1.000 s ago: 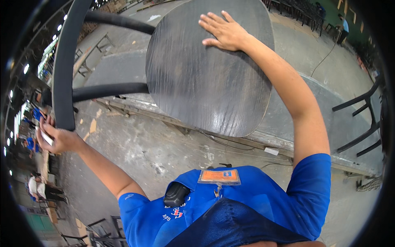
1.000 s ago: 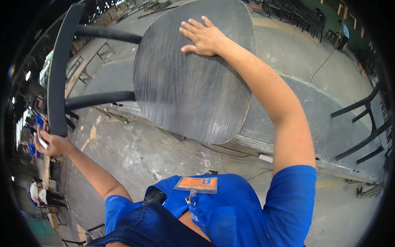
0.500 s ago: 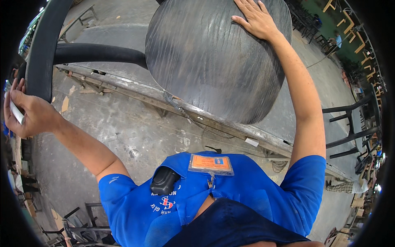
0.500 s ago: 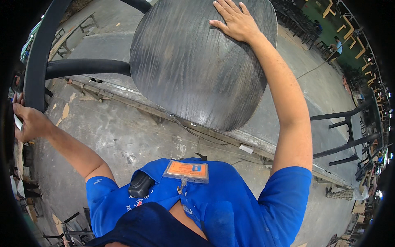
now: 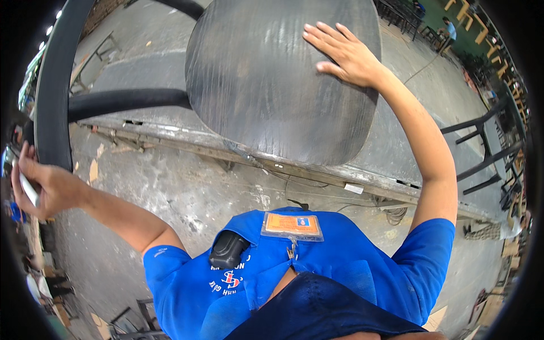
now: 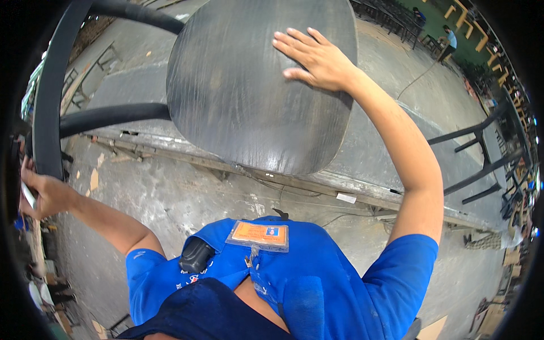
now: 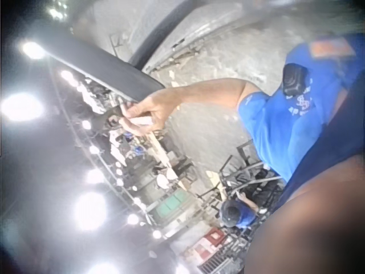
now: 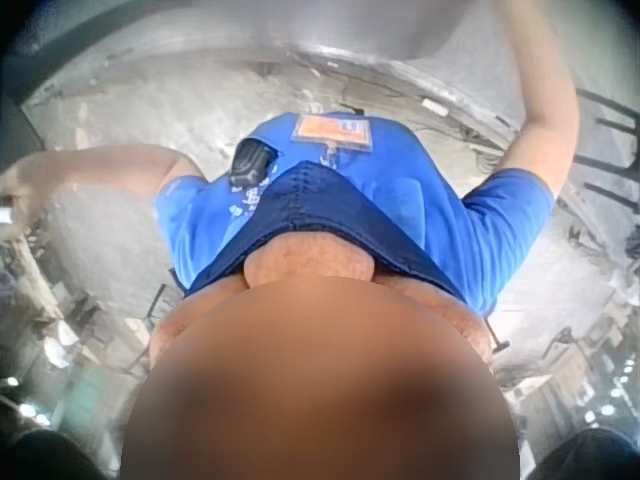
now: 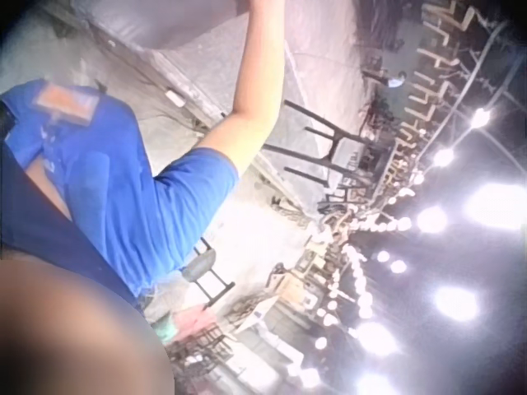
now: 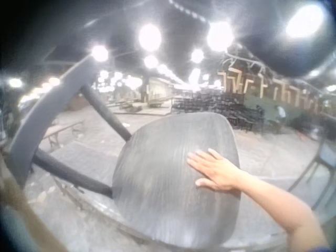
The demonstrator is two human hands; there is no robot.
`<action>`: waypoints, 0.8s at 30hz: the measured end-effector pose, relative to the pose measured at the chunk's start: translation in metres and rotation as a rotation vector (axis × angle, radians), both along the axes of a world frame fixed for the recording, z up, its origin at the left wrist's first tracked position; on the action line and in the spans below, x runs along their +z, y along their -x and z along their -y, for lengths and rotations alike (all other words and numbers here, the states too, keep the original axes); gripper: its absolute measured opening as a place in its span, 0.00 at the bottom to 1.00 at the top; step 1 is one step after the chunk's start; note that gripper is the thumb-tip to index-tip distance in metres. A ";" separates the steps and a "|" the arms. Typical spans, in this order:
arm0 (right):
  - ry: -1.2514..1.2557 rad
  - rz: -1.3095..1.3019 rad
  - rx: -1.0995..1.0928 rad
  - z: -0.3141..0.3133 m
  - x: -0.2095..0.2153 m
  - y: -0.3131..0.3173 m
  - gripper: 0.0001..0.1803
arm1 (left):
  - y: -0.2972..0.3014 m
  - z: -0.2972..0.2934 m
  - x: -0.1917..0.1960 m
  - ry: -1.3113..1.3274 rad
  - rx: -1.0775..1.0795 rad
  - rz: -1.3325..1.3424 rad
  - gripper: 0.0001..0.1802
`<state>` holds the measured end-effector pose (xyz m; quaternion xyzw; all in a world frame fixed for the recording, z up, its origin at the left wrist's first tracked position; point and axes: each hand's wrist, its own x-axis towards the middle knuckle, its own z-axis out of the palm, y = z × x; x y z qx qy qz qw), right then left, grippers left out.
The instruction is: The person uses a white marker to draw circles on the seat of a black chair. They repeatedly lift, rotate, and reposition the chair to access different areas of the seat and legs while marking.
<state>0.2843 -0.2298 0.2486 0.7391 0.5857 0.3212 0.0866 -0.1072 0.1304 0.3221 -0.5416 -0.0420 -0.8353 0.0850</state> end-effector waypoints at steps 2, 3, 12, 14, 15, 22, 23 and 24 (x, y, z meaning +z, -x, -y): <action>-0.079 0.028 -0.082 -0.017 0.005 -0.017 0.40 | -0.001 0.002 -0.002 0.039 -0.054 0.040 0.07; -0.138 0.035 -0.064 -0.029 0.006 -0.024 0.41 | -0.002 0.003 -0.004 0.057 -0.072 0.052 0.07; -0.155 -0.014 -0.154 -0.141 -0.003 -0.012 0.54 | -0.007 0.013 -0.003 0.131 0.064 0.049 0.08; -0.086 -0.065 -0.092 -0.152 -0.012 0.003 0.54 | -0.010 0.014 -0.001 0.131 0.059 0.063 0.08; -0.064 -0.087 -0.038 -0.153 -0.015 0.008 0.52 | -0.011 0.014 0.000 0.142 0.068 0.070 0.08; -0.139 -0.049 -0.185 -0.106 0.006 -0.025 0.46 | -0.009 0.012 -0.001 0.098 0.028 0.031 0.08; -0.145 -0.026 -0.219 -0.095 0.011 -0.031 0.45 | -0.007 0.010 0.000 0.087 0.034 0.019 0.08; -0.224 -0.009 -0.222 -0.088 0.016 -0.035 0.45 | -0.007 0.009 0.000 0.084 0.006 0.011 0.07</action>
